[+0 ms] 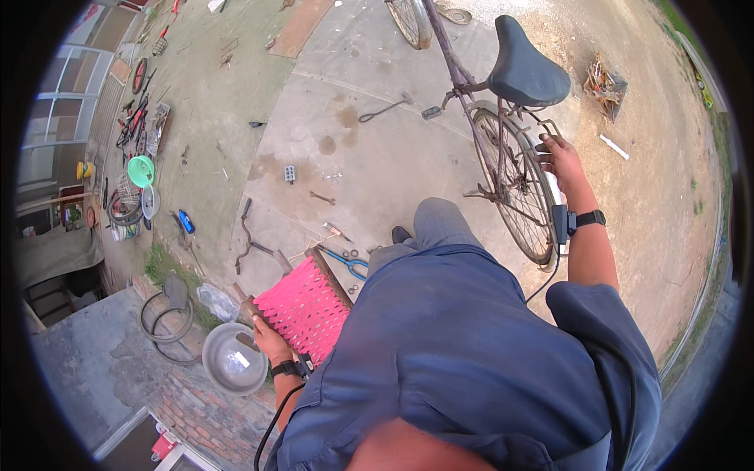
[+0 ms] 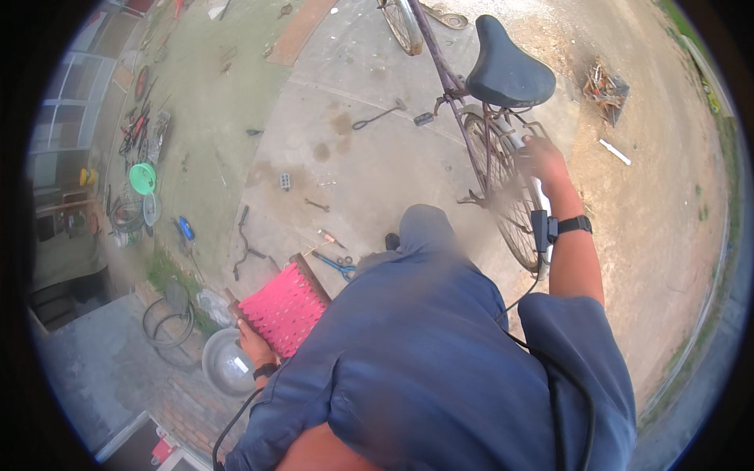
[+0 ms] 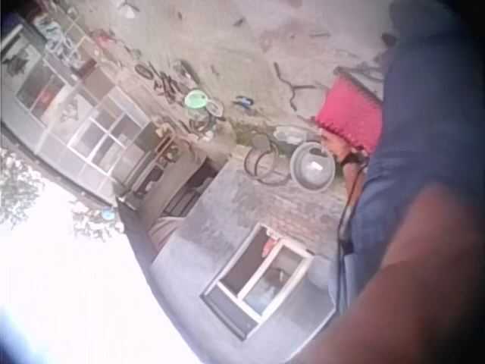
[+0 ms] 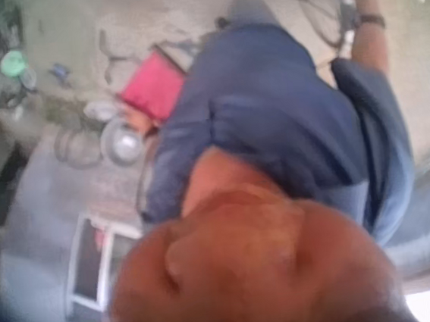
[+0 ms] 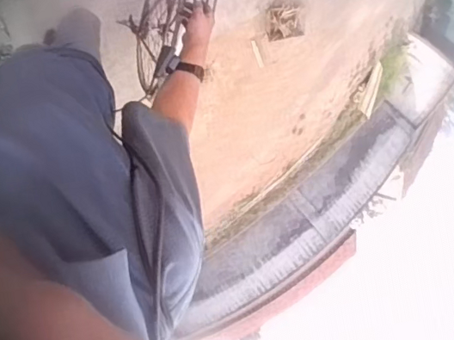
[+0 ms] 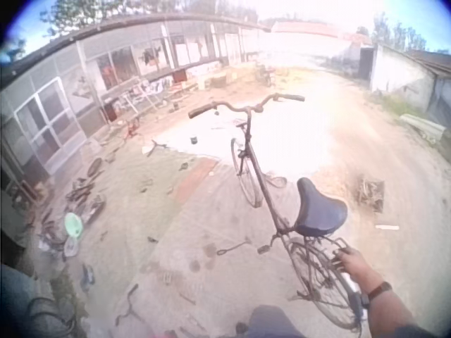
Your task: The person removes the bicycle chain and chainring, then reattaches the chainring to the crankset. They later use a hammer and metal rod to tap the crank arm area, likely to seat or adjust the crank assembly.
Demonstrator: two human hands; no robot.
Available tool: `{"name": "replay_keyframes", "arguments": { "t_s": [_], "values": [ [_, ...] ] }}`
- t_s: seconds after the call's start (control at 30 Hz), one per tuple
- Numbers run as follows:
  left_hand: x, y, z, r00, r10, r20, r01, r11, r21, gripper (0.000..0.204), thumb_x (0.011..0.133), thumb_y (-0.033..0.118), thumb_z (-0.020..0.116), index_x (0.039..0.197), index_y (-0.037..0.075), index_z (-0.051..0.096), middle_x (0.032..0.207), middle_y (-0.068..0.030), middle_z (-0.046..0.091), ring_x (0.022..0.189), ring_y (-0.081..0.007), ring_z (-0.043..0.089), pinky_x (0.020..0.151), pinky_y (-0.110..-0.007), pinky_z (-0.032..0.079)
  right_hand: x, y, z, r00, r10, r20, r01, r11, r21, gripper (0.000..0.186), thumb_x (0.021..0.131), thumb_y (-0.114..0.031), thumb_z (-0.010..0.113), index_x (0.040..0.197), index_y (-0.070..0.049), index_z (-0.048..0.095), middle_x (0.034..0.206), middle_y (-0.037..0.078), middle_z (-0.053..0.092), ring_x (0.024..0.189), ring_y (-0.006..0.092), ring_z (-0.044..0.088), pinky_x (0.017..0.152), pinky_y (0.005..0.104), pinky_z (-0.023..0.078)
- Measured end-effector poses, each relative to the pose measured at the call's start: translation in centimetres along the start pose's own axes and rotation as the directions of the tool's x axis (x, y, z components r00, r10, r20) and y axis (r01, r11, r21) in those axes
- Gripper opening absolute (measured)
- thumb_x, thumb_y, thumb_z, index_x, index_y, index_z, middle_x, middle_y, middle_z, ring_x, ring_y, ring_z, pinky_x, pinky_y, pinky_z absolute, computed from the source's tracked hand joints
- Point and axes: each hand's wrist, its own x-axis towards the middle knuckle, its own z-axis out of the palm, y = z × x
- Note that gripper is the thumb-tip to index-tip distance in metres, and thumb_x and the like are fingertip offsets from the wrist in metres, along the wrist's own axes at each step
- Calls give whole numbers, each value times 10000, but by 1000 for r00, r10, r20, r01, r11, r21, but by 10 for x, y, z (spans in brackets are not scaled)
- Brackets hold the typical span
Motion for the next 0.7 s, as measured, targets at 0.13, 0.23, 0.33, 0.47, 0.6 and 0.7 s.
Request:
{"name": "replay_keyframes", "arguments": {
  "t_s": [0.13,0.23,0.33,0.47,0.6,0.7],
  "values": [
    [81,82,56,951,262,161,-293,933,210,613,1067,472,462,1194,-101,638,1090,-218,695,955,-278,608,912,-392,473,6,-11,1,994,31,-104,-24,998,62,375,1027,-323,608,1287,-54,584,1019,52,677,788,130,670,618,240,488],
    [125,144,103,900,328,288,-403,877,260,587,1071,453,460,1149,-97,649,1007,-216,702,888,-280,605,858,-401,486,20,-21,4,987,12,-158,5,994,109,388,1038,-325,583,1311,-48,572,1030,55,682,790,134,674,638,241,499],
    [163,209,150,831,422,364,-531,796,289,563,1076,426,461,1124,-102,651,975,-218,703,845,-277,593,833,-405,492,35,-28,11,970,66,-233,-21,981,193,383,1043,-294,564,1328,-38,557,1033,54,686,805,137,680,650,245,508],
    [211,292,206,756,406,514,-579,782,233,577,1081,440,441,1109,-96,652,976,-202,701,850,-255,591,835,-399,490,44,-32,22,942,104,-318,-17,964,264,372,1038,-210,517,1349,-7,535,1048,72,685,826,161,684,656,265,514],
    [258,368,278,598,442,668,-693,704,155,607,1084,468,415,1100,-91,653,973,-182,697,864,-240,591,841,-392,489,25,-26,29,899,155,-410,-4,938,346,363,1038,-258,556,1313,-22,568,1043,64,684,826,153,678,653,263,508],
    [297,423,339,469,405,785,-776,613,147,628,1083,486,403,1112,-89,654,977,-190,698,865,-251,592,846,-393,488,-7,-11,42,812,227,-538,13,914,405,377,1022,-320,617,1283,-48,607,1055,63,689,822,151,672,654,256,501]
  ]
}}
